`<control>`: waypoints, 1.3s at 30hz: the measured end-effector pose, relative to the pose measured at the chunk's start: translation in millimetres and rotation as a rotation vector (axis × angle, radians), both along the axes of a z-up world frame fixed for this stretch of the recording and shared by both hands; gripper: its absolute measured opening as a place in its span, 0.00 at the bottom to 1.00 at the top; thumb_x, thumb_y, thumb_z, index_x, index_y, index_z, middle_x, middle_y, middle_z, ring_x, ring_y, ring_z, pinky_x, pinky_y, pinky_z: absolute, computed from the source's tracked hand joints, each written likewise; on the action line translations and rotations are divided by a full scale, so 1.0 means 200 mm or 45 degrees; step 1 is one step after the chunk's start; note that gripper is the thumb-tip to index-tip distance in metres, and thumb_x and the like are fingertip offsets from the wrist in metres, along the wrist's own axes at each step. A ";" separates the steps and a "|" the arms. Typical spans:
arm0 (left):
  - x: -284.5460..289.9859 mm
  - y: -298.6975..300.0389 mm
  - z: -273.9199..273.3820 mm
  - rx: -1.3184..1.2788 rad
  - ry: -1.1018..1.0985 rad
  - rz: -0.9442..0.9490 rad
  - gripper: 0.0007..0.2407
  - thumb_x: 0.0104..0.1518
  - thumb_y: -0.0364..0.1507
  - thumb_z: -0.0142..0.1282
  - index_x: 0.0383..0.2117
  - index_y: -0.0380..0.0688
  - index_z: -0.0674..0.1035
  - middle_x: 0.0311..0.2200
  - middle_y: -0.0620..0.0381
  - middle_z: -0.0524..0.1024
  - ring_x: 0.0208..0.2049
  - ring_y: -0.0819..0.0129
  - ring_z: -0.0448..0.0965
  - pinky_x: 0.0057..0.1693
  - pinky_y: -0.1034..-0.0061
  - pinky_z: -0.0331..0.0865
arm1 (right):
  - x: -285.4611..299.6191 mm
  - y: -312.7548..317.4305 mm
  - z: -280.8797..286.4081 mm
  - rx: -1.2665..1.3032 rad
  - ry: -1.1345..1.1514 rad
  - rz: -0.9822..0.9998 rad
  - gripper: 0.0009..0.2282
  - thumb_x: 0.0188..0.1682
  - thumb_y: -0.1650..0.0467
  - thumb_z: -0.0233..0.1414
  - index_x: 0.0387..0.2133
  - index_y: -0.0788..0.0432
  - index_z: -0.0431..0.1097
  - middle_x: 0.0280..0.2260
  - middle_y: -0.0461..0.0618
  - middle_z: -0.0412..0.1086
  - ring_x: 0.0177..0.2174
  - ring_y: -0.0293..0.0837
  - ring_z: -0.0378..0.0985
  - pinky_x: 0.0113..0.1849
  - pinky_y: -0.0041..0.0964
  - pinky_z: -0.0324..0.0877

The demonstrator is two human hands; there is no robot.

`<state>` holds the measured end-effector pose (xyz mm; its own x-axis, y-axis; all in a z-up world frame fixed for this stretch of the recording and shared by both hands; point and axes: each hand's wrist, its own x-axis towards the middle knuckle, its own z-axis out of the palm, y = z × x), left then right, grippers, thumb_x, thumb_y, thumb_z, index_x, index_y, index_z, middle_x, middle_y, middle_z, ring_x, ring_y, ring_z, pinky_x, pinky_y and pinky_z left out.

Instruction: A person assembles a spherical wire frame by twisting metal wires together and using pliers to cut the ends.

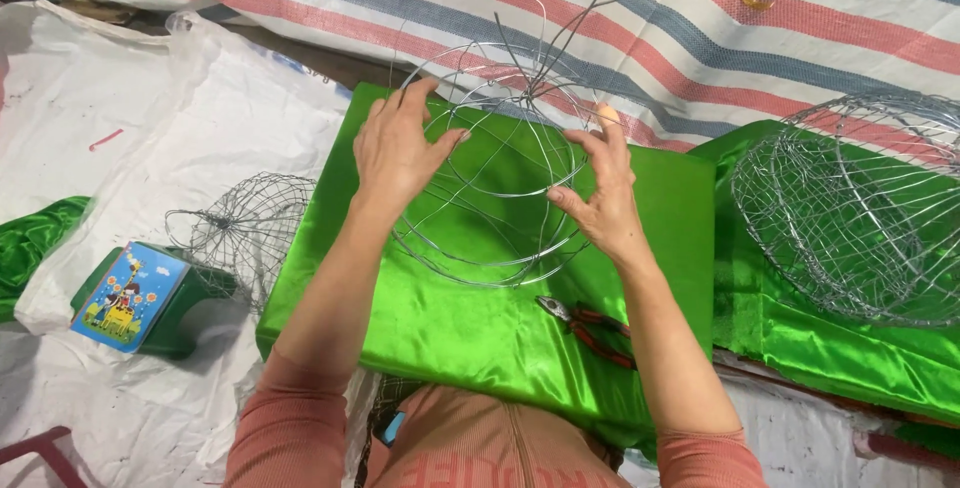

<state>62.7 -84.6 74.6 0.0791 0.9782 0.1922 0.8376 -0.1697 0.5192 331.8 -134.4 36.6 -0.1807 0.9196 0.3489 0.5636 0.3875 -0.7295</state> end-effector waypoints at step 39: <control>-0.03 0.38 -0.01 -0.323 -0.384 -0.499 0.14 0.59 0.16 0.57 0.50 0.40 0.82 0.33 0.49 0.79 0.31 0.65 0.76 0.40 0.74 0.72 | -0.01 -0.22 0.03 -0.213 0.245 -0.216 0.16 0.47 0.73 0.61 0.49 0.63 0.72 0.62 0.80 0.46 0.54 0.73 0.65 0.49 0.60 0.68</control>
